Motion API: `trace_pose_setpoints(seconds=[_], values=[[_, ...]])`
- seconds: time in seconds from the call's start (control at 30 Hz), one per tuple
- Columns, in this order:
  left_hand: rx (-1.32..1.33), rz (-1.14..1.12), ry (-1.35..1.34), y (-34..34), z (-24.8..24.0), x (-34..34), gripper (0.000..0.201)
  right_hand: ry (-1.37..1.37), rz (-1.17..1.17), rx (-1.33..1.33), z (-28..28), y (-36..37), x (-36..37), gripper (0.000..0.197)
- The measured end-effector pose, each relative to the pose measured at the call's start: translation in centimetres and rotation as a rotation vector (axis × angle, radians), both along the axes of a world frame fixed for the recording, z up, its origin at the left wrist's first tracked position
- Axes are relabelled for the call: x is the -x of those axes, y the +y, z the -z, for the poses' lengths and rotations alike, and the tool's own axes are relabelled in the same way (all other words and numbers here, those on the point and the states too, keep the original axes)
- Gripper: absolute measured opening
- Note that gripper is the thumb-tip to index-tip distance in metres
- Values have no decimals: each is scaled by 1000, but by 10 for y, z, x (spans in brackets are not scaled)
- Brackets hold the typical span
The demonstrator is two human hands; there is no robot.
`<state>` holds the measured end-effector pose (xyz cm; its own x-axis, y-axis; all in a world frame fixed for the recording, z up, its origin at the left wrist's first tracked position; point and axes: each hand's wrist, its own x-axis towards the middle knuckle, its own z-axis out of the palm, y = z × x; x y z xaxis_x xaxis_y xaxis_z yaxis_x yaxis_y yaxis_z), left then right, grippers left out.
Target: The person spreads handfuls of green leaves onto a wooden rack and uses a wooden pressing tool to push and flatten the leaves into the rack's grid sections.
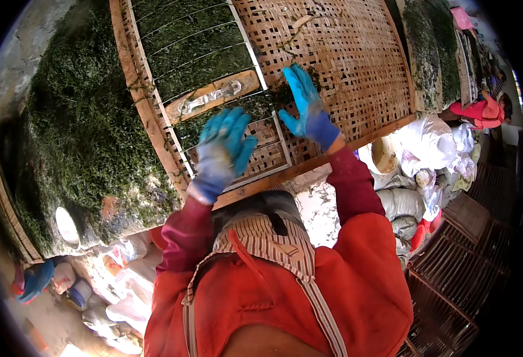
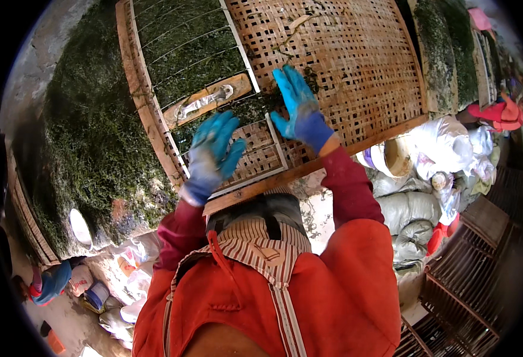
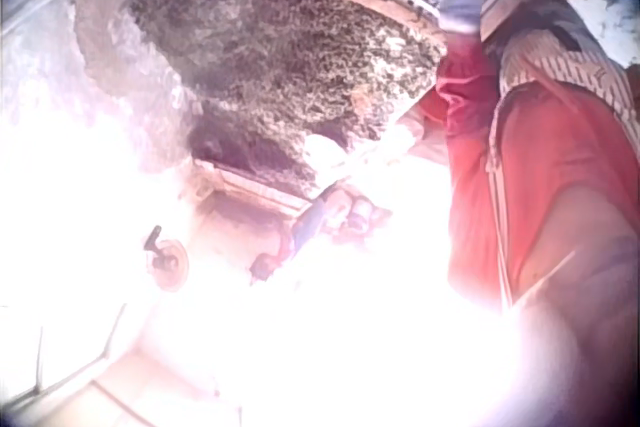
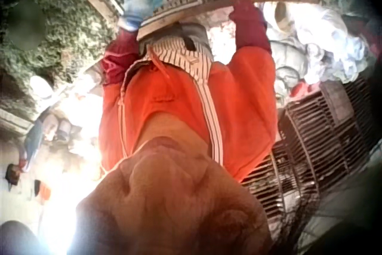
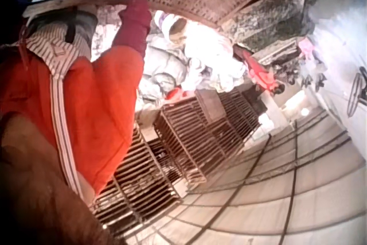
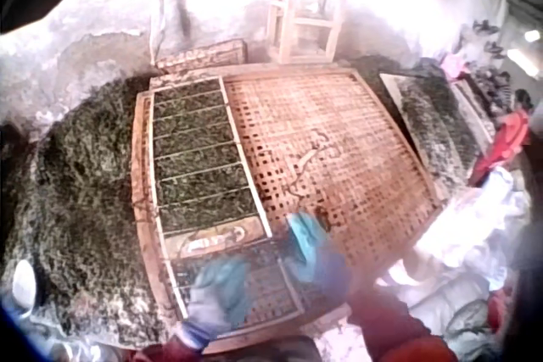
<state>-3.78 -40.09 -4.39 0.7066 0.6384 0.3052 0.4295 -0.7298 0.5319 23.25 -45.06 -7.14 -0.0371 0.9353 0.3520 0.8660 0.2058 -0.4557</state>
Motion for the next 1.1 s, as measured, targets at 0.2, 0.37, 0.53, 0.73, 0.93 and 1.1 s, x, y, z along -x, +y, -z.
trace_pose_setpoints(seconds=[0.2, 0.37, 0.53, 0.73, 0.93, 1.1], values=[[37, 112, 370, 9, 31, -51, 67, -380, -21, 82, 2, 34, 7, 15], [-69, 97, 201, 7, 53, -49, 56, -254, -270, 12, -45, 57, 52, 39], [3, 146, -218, 19, 52, -3, 38, 41, -11, 26, -51, 32, -9, 43], [-126, -157, -179, -1, 37, 21, 54, -447, -102, -141, 10, -11, 28, 39], [3, -38, 387, 2, 42, 2, 69, -344, -105, -139, 0, 0, 43, 44], [-45, -83, 248, 11, 30, 27, 63, -621, -220, 126, 13, 9, 48, 44]])
